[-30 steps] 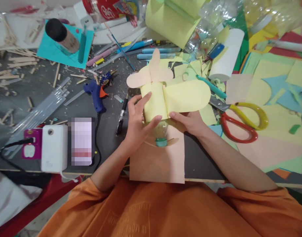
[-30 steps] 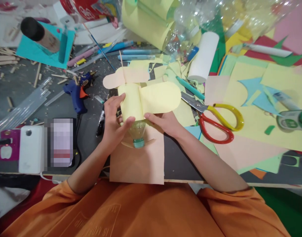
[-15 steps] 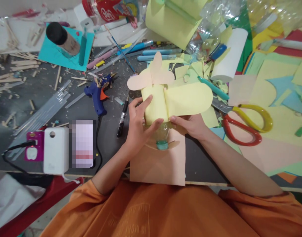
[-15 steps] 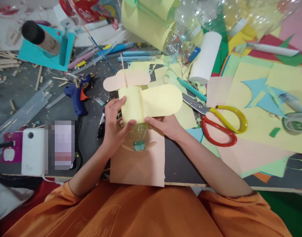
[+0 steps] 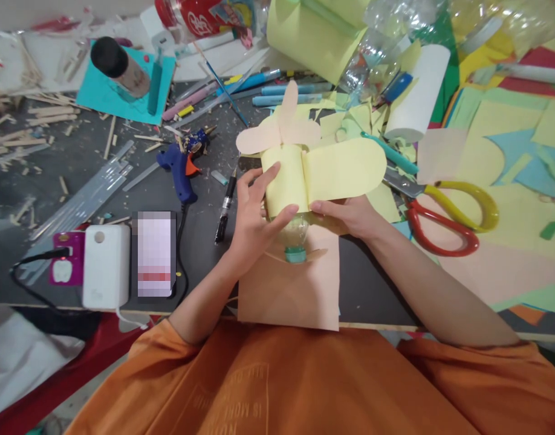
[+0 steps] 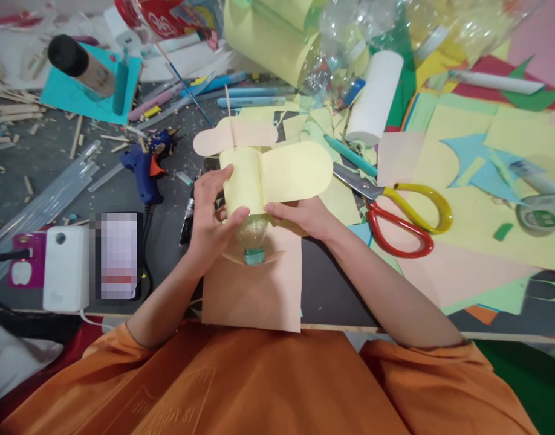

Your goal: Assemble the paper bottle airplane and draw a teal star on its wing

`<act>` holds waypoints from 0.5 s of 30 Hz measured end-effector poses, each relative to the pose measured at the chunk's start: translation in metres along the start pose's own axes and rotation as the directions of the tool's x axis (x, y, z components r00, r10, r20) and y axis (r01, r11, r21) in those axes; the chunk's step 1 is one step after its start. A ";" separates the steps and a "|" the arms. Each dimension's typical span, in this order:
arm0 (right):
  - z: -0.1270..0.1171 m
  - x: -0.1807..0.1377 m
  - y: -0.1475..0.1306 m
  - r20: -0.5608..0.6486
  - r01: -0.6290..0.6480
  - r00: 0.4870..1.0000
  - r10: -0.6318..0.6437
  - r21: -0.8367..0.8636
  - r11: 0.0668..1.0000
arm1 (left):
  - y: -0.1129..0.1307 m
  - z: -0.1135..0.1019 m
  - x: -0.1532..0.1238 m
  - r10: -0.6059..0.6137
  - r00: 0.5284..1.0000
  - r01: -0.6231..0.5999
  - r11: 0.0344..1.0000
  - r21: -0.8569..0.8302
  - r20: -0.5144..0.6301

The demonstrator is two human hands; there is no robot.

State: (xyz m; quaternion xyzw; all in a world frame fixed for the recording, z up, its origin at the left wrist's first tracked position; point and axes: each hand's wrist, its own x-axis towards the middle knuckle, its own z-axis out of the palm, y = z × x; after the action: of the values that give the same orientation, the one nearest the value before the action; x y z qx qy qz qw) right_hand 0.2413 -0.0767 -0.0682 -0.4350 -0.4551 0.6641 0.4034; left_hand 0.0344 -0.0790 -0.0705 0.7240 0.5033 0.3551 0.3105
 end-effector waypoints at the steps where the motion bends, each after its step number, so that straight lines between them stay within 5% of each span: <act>1: 0.000 0.000 0.000 -0.001 0.001 1.000 -0.001 -0.002 1.000 | 0.000 0.000 0.000 -0.002 1.000 0.002 1.000 -0.005 -0.001; 15: 0.002 0.001 -0.004 -0.002 -0.021 1.000 0.021 0.012 1.000 | -0.001 0.001 0.000 -0.010 1.000 0.010 0.999 -0.037 0.001</act>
State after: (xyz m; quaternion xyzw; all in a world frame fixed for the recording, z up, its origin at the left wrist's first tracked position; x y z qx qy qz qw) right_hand 0.2398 -0.0752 -0.0643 -0.4381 -0.4462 0.6705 0.3992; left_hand 0.0345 -0.0787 -0.0721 0.7158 0.5002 0.3626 0.3256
